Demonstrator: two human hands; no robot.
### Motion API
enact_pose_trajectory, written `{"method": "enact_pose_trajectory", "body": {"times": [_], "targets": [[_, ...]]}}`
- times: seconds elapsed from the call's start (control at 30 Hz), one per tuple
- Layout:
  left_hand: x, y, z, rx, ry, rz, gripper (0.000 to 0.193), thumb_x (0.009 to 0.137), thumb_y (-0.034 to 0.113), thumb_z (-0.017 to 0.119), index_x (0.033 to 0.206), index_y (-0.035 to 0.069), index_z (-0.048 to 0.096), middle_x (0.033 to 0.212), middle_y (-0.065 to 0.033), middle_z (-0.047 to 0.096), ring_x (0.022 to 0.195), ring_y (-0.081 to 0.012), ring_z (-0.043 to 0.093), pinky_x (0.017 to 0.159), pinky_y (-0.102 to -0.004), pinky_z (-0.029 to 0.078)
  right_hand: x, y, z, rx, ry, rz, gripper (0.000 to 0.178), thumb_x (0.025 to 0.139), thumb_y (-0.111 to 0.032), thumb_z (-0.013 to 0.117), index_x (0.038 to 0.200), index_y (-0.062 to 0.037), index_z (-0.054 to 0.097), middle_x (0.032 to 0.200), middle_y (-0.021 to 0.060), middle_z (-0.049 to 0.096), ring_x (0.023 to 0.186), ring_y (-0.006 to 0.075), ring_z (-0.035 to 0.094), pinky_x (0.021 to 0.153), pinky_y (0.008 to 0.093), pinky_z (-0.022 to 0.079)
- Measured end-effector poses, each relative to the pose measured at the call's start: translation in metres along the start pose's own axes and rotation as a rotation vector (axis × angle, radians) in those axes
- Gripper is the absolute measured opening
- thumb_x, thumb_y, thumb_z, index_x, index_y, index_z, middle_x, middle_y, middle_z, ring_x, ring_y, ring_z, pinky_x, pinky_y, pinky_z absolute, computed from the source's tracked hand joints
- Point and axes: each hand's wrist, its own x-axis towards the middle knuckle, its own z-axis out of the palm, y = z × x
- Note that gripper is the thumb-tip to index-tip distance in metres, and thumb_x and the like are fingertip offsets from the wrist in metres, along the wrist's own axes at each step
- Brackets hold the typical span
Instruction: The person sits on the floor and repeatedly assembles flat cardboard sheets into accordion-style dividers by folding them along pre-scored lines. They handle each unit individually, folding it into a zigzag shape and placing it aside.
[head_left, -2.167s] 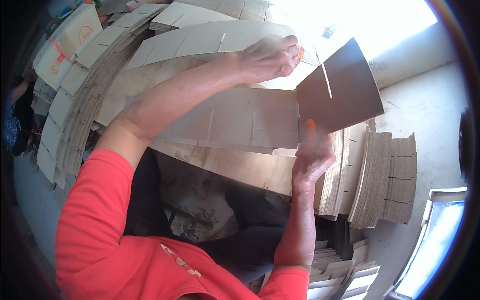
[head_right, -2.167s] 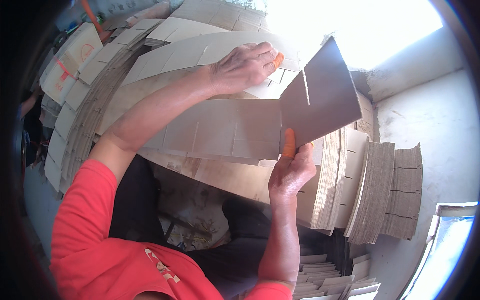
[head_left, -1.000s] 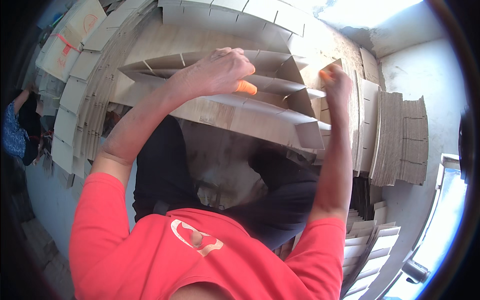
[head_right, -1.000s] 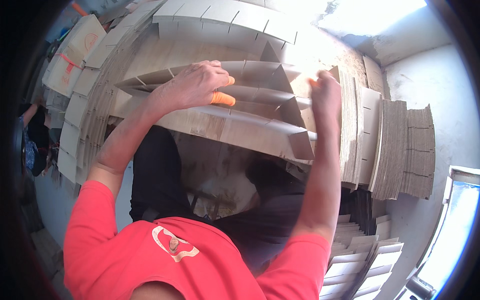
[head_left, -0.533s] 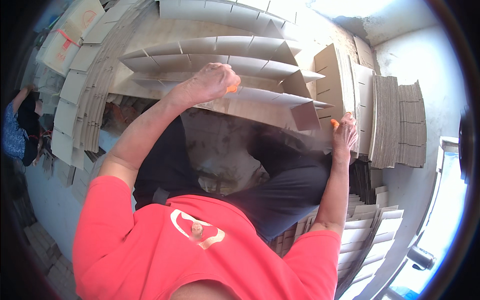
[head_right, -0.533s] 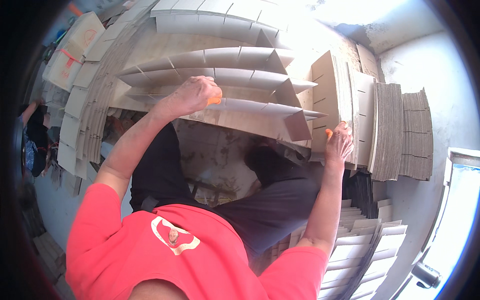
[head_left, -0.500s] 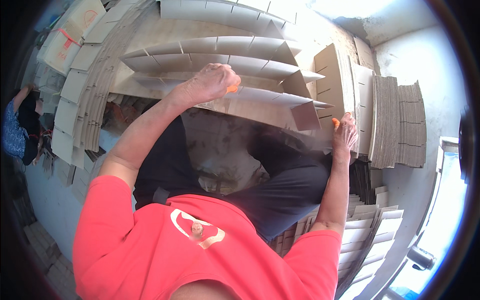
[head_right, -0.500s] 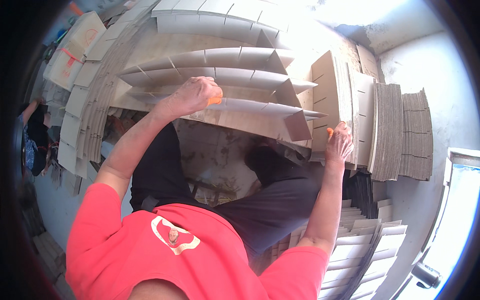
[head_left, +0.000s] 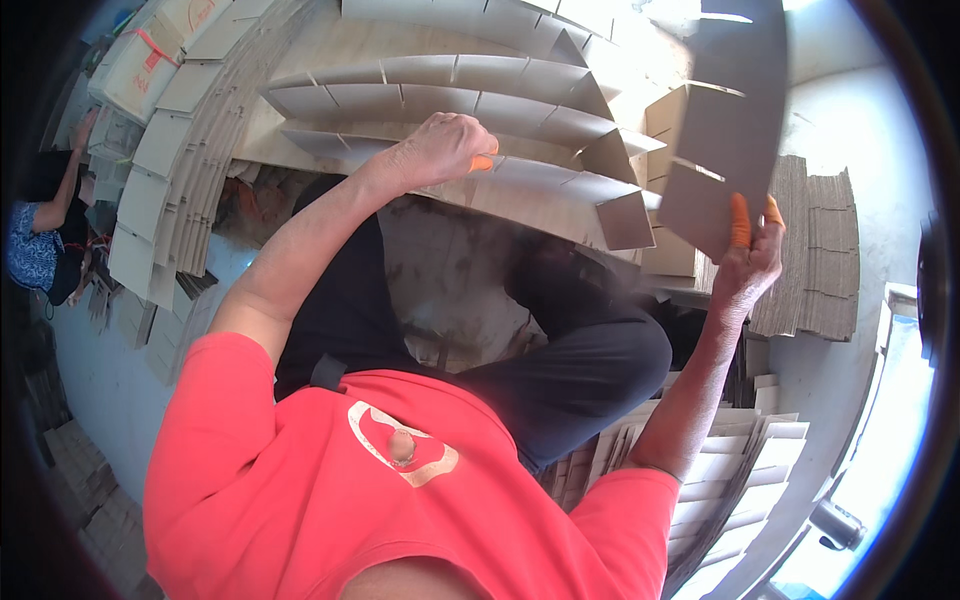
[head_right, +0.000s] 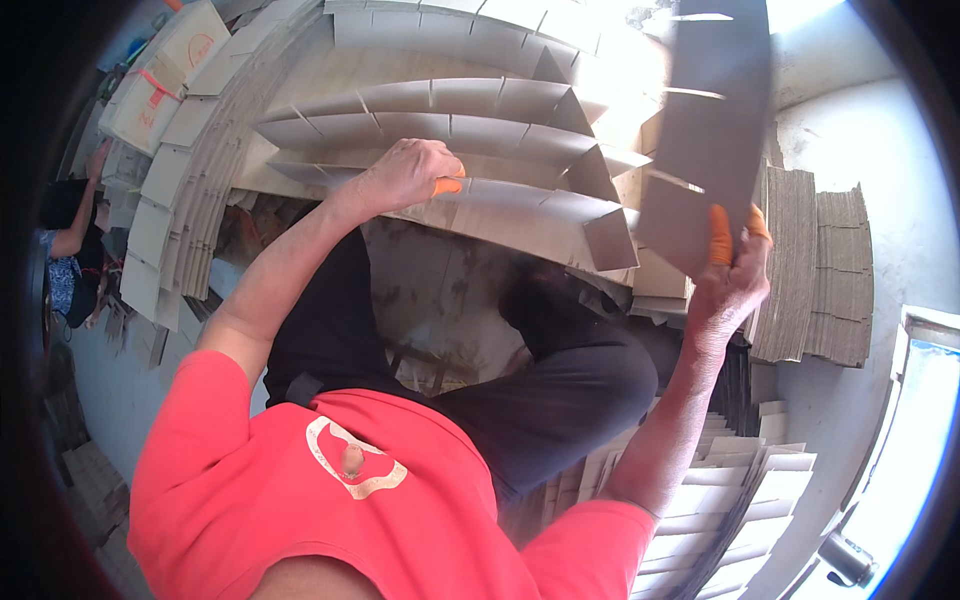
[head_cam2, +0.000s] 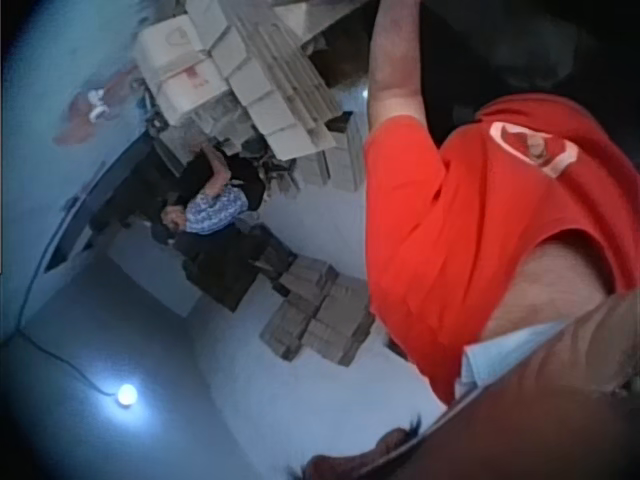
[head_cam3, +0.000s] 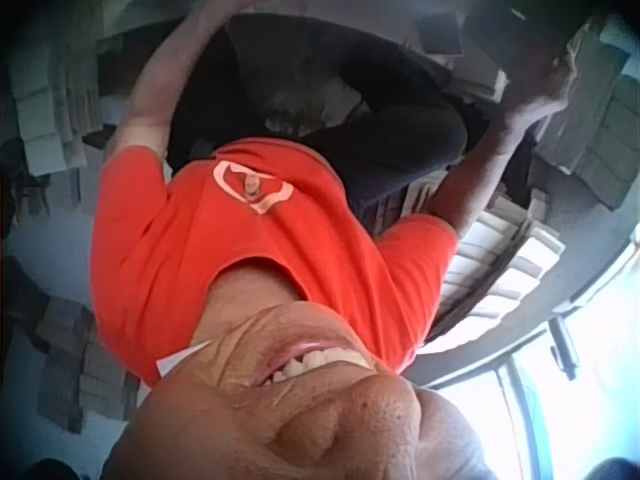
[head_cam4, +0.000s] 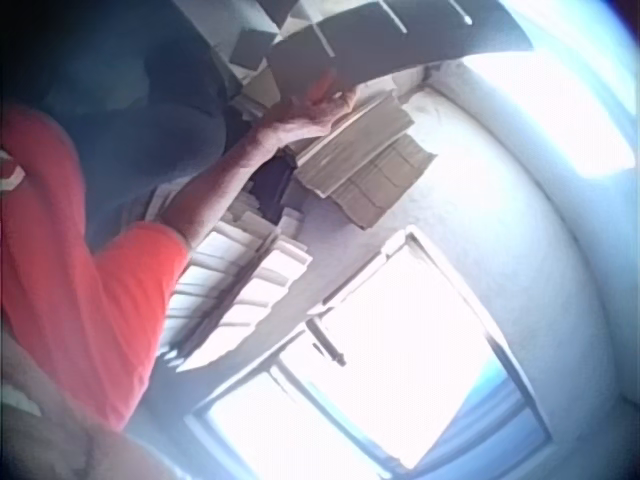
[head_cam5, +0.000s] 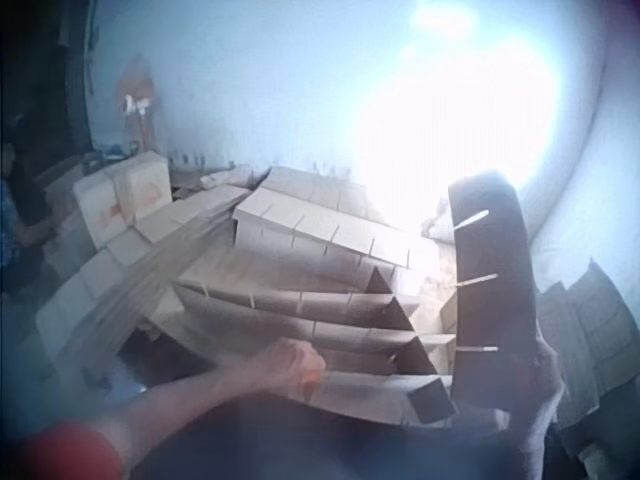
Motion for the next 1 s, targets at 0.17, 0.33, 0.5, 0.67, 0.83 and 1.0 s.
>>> {"method": "enact_pose_trajectory", "body": {"times": [0.17,0.33,0.5,0.67,0.83,1.0], "targets": [[-0.001,0.011,0.0,-0.071,0.022,0.028,0.022,0.08,0.016,0.066,0.07,0.002,0.052,0.065,-0.016,0.052,0.068,-0.0331,0.054,0.063,-0.0439,0.044,-0.009,-0.025,0.015,0.152,-0.228,-0.045,0.048,0.09,-0.014,0.067,0.135,-0.0076,0.052,0.103,0.0095,0.071,0.083,0.006,0.061,0.075,0.0228,0.049],[0.002,0.012,-0.003,-0.014,-0.054,0.0,0.02,0.079,0.018,0.067,0.073,0.002,0.058,0.068,-0.0151,0.055,0.071,-0.0338,0.057,0.065,-0.0447,0.045,-0.016,-0.02,0.034,0.127,-0.296,-0.127,0.049,0.089,-0.007,0.066,0.136,-0.0082,0.052,0.113,0.0129,0.068,0.086,0.0046,0.059,0.077,0.0226,0.048],[0.004,0.011,0.001,-0.057,-0.03,0.024,0.024,0.079,0.018,0.067,0.07,0.001,0.054,0.068,-0.0168,0.054,0.072,-0.0357,0.057,0.065,-0.0468,0.043,-0.022,-0.028,0.046,0.134,-0.325,-0.027,0.048,0.088,-0.006,0.067,0.134,-0.0074,0.053,0.117,0.0146,0.066,0.095,0.006,0.061,0.08,0.0242,0.05],[0.005,0.011,-0.002,-0.038,-0.042,0.019,0.023,0.08,0.019,0.066,0.07,0.001,0.054,0.067,-0.0166,0.054,0.073,-0.0355,0.057,0.065,-0.0464,0.044,-0.019,-0.025,0.046,0.115,-0.322,-0.074,0.05,0.089,-0.009,0.067,0.136,-0.0114,0.052,0.103,0.0159,0.07,0.091,0.0109,0.066,0.078,0.0269,0.051],[0.007,0.009,-0.004,-0.05,-0.101,0.013,0.028,0.081,0.028,0.067,0.074,0.002,0.059,0.07,-0.0152,0.058,0.072,-0.0345,0.057,0.066,-0.0436,0.046,-0.025,-0.022,0.057,0.129,-0.411,-0.127,0.052,0.088,-0.004,0.066,0.136,-0.0109,0.051,0.09,0.0175,0.07,0.083,0.0117,0.067,0.075,0.0262,0.051],[0.027,-0.004,-0.016,0.003,0.041,0.06,0.031,0.077,0.034,0.071,0.082,0.004,0.064,0.074,-0.01,0.062,0.074,-0.0294,0.058,0.067,-0.04,0.048,-0.03,-0.017,0.069,0.134,-0.414,-0.164,0.053,0.086,-0.002,0.067,0.137,-0.0079,0.05,0.085,0.0175,0.069,0.071,0.0101,0.062,0.071,0.0237,0.05]]}}
